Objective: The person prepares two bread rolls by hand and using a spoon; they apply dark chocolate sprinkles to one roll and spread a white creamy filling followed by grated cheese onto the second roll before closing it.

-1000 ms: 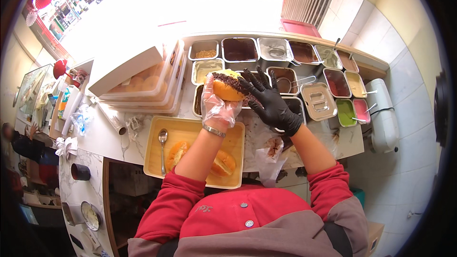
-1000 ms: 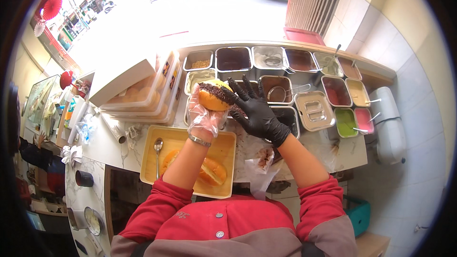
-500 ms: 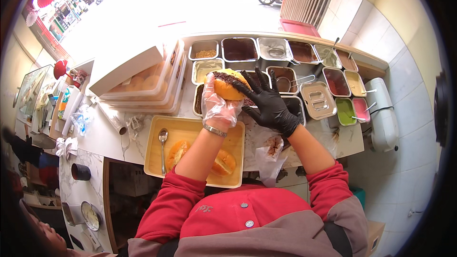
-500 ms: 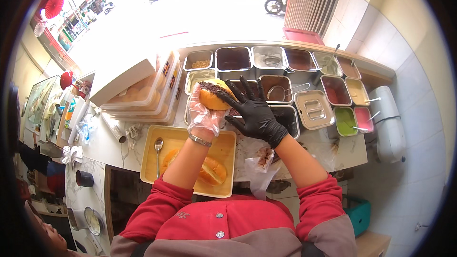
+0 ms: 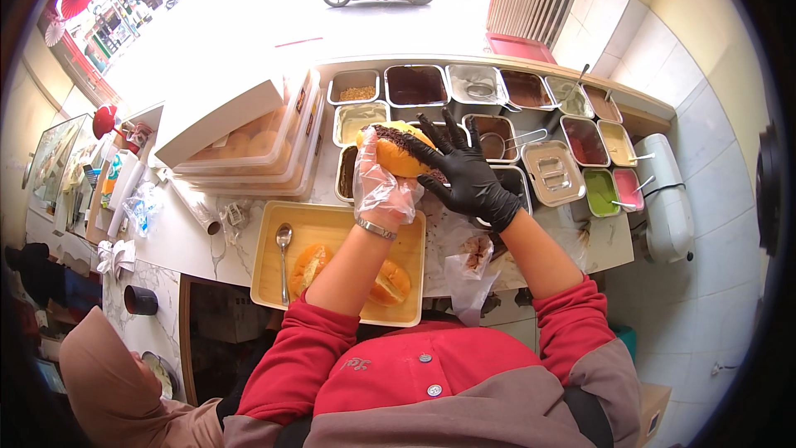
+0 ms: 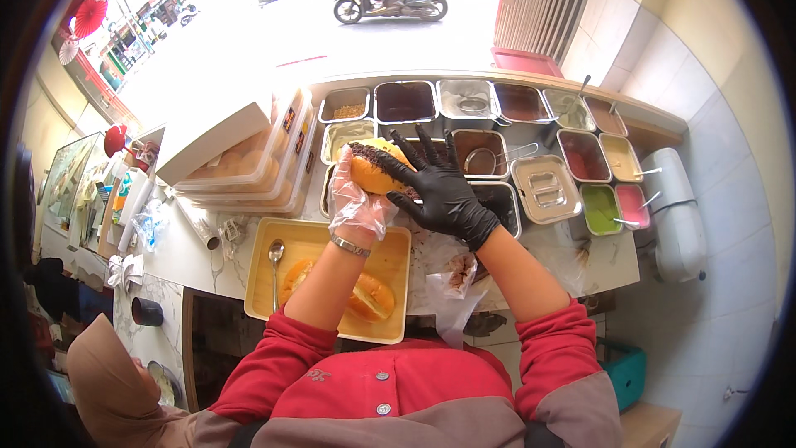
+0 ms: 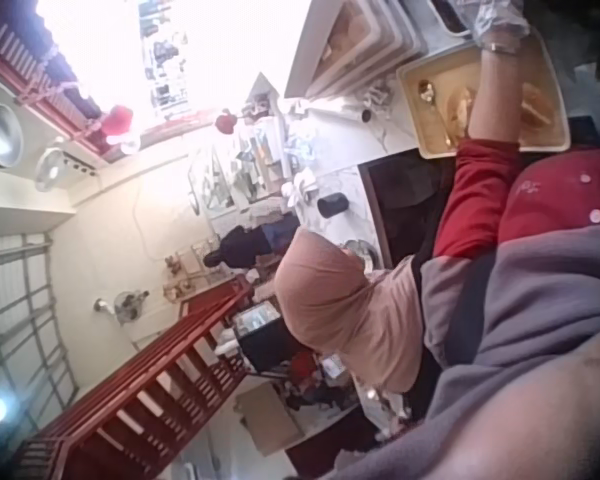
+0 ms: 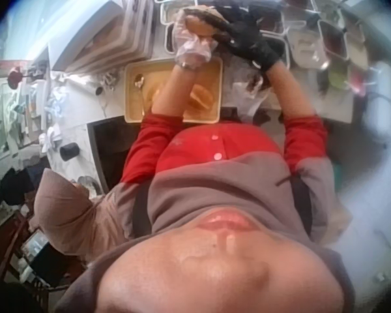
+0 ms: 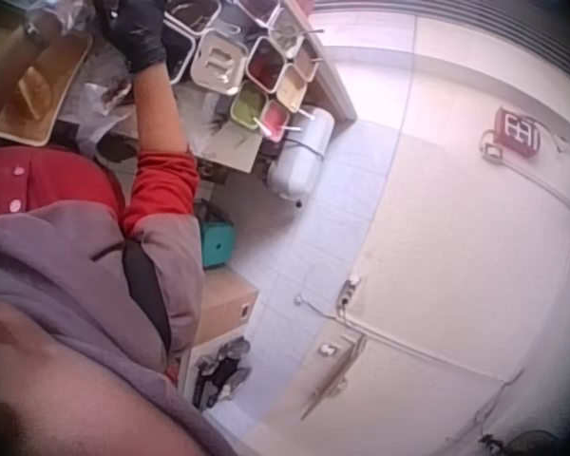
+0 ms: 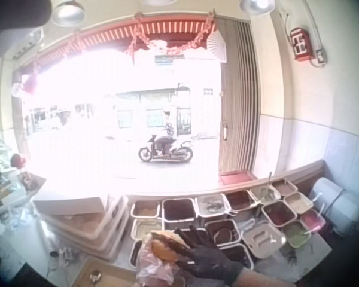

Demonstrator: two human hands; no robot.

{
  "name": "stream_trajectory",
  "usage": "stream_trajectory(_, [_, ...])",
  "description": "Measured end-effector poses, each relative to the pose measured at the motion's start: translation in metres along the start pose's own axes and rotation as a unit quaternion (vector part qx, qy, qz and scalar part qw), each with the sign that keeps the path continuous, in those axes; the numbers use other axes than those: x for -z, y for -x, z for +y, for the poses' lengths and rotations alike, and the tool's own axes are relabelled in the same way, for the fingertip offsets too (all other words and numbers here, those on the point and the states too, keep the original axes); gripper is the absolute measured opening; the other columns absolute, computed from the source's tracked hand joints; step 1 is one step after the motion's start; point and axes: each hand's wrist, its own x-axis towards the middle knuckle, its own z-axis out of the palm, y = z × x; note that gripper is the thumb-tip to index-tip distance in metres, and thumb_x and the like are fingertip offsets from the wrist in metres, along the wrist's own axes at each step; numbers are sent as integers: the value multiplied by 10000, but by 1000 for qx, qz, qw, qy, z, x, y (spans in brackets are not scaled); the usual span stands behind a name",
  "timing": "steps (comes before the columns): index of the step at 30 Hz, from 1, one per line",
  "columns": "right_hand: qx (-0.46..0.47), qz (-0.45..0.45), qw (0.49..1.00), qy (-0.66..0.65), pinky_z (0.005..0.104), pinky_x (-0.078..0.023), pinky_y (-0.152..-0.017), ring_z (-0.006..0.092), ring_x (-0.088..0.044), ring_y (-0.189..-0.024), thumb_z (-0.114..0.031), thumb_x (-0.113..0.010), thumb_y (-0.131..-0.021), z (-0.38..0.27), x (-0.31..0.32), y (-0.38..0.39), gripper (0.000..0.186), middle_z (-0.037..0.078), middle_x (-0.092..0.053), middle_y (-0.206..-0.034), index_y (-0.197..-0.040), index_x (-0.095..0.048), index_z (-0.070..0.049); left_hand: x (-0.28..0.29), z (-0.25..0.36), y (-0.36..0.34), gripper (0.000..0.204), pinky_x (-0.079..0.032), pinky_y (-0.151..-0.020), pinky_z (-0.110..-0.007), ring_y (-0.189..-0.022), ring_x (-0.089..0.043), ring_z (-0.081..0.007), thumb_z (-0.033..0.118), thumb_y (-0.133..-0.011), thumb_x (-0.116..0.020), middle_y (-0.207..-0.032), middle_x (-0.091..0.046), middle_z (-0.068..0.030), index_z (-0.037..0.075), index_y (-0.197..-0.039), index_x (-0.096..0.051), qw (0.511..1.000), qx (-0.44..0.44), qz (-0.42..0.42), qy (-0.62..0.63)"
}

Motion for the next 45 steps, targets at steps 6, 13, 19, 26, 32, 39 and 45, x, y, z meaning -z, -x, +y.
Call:
stream_trajectory(6, [4, 10, 1000, -15, 570, 33, -1105, 369, -86, -1418, -483, -460, -903, -3, 2, -1, 590, 100, -211, -1530, -1439, -337, -271, 0, -2, 0, 447, -499, -912, -452, -1035, -608, -280, 414, -899, -546, -1105, -619, -130, 52, -1160, -530, 1000, -9, -5, 0])
stream_trajectory(13, [11, 16, 1000, 17, 583, 31, -1099, 379, -91, -1415, -498, -437, -911, -2, 4, -8, 580, 107, -227, -1523, -1437, -338, -276, -1, -7, 1, 435, -504, -907, -431, -1010, -613, -278, 413, -901, -541, -1094, -619, -124, 64, -1160, -535, 998, 24, -40, 30])
stream_trajectory(19, [11, 40, 999, 23, 593, 42, -1092, 405, -111, -1407, -507, -425, -915, 8, 2, -12, 571, 114, -224, -1526, -1435, -339, -288, -4, -9, -1, 435, -508, -899, -429, -1018, -610, -269, 418, -905, -532, -1091, -620, -117, 63, -1156, -539, 1000, -3, -15, 23])
stream_trajectory(26, [-9, 39, 996, -85, 527, -56, -1122, 407, -182, -1388, -421, -396, -954, 10, 5, -18, 490, 164, -331, -1470, -1388, -430, -194, -3, -9, -2, 462, -492, -925, -465, -1042, -601, -278, 442, -903, -528, -1112, -608, -127, 67, -1171, -523, 997, 30, -63, 32])
stream_trajectory(32, [-103, 115, 911, -383, 317, -481, -849, 262, -621, -982, -177, -628, -870, 26, 15, -27, 274, 173, -643, -1066, -1093, -656, -21, -4, -3, 3, 462, -484, -922, -482, -1057, -588, -279, 425, -891, -571, -1128, -595, -112, 91, -1203, -501, 1000, 9, -20, 22])
stream_trajectory(39, [-192, 31, 925, -326, 339, -503, -780, 220, -646, -898, -191, -654, -847, 36, 5, -11, 240, 140, -664, -986, -1045, -685, -59, 5, 7, -6, 431, -479, -921, -504, -1056, -586, -287, 405, -890, -562, -1138, -592, -114, 94, -1183, -510, 1000, -17, -12, -13])
stream_trajectory(45, [-77, 40, 988, -130, 429, -297, -1059, 321, -388, -1294, -350, -447, -941, 25, -22, -15, 491, 140, -450, -1378, -1372, -441, -115, 9, 8, -13, 427, -470, -934, -517, -1074, -579, -303, 392, -906, -521, -1175, -575, -133, 85, -1201, -489, 994, 51, -85, 49])
